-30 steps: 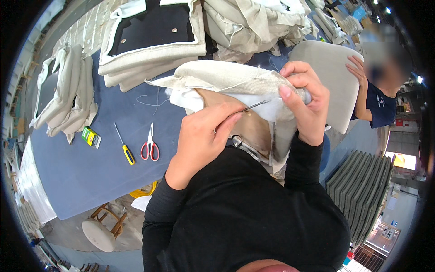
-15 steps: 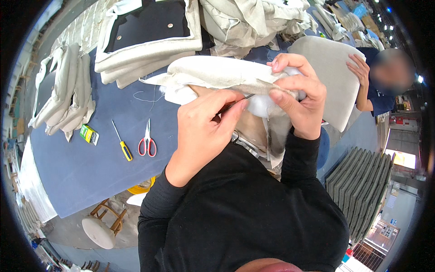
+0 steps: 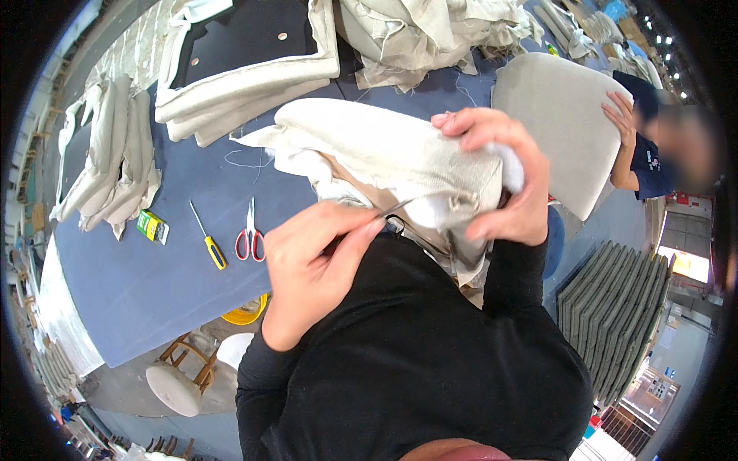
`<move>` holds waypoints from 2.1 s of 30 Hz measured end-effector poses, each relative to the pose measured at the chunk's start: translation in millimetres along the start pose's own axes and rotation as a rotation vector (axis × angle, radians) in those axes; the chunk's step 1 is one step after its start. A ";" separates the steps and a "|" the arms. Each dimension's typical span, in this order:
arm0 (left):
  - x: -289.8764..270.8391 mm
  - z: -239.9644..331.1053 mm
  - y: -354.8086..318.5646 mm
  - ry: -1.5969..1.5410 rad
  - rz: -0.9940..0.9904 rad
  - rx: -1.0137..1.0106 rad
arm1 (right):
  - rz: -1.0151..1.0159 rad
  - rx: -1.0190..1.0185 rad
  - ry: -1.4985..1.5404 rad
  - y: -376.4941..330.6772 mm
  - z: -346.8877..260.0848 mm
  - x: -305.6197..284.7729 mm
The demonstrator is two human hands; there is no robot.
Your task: The person stuffs a beige fabric cushion cover with white poly-fil batting using a metal tool to push the material inside. After filling the cushion, the person uses a staple gun to secure the fabric edges to the cushion base.
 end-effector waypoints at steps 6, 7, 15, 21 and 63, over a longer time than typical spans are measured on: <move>-16.0 13.3 -17.9 0.013 -0.013 -0.020 | 0.017 -0.140 -0.020 -22.4 7.5 23.0; -17.3 14.0 -18.0 0.012 -0.016 -0.027 | -0.030 -0.190 -0.044 -23.8 13.3 18.7; -28.9 22.9 -2.7 0.120 -0.155 -0.023 | -0.094 -0.330 -0.047 -28.0 21.1 14.8; -23.8 13.7 -7.8 0.050 -0.106 -0.048 | -0.113 -0.370 -0.066 -24.1 23.1 10.8; -42.6 40.8 6.2 -0.015 -0.168 -0.227 | 0.136 -0.420 0.075 -24.2 20.1 62.0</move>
Point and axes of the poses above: each hand's wrist, its own y-axis towards the middle knuckle, its own x-axis out of the palm, z = x × y, the point moved 2 cm from there along y, towards the middle knuckle, and after that the axes turned 13 degrees about x, right-handed, at the moved point
